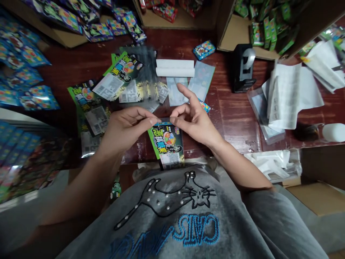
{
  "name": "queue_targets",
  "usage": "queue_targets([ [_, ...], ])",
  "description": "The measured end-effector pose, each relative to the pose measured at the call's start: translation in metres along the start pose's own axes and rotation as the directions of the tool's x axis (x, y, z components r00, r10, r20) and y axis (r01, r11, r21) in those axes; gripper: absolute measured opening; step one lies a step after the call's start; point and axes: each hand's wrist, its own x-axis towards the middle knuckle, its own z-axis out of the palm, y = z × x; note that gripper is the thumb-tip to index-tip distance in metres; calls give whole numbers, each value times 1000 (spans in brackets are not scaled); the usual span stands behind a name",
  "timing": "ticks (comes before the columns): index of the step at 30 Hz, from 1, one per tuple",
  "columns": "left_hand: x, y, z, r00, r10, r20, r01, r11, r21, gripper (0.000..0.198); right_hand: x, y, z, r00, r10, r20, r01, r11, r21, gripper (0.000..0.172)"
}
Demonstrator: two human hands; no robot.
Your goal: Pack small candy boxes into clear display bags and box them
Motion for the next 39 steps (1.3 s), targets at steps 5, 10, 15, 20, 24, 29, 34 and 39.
queue_targets([
  [5,0,-12,-8,991,107,74,-107,994,-5,19,-7,-6,-5,999,-39,0,39,991,-129,82],
  [10,-8,-22,-7,978,181,106,-174,982,-72,24,-24,-21,-16,975,-206,81,221,902,-371,62],
  [15,-9,-18,1,977,192,90,-188,981,-55,14,-2,-46,-36,978,-182,105,208,907,-366,25],
  [20,-11,-14,4,978,191,79,-188,981,-38,11,29,-58,-34,911,24,412,203,843,-498,13],
  [24,-13,-20,3,980,192,60,-191,981,-23,13,29,-54,-18,941,73,331,174,735,-656,17],
  [29,-17,-26,1,984,173,41,-173,985,-23,12,17,-48,-10,945,-112,308,305,644,-702,17],
  [34,-15,-28,-18,974,228,-3,-227,971,72,14,23,-28,-11,921,-43,387,271,784,-559,29],
  [39,-10,-51,-52,887,236,-398,56,799,598,52,79,-9,-22,998,-37,56,55,933,-355,34],
])
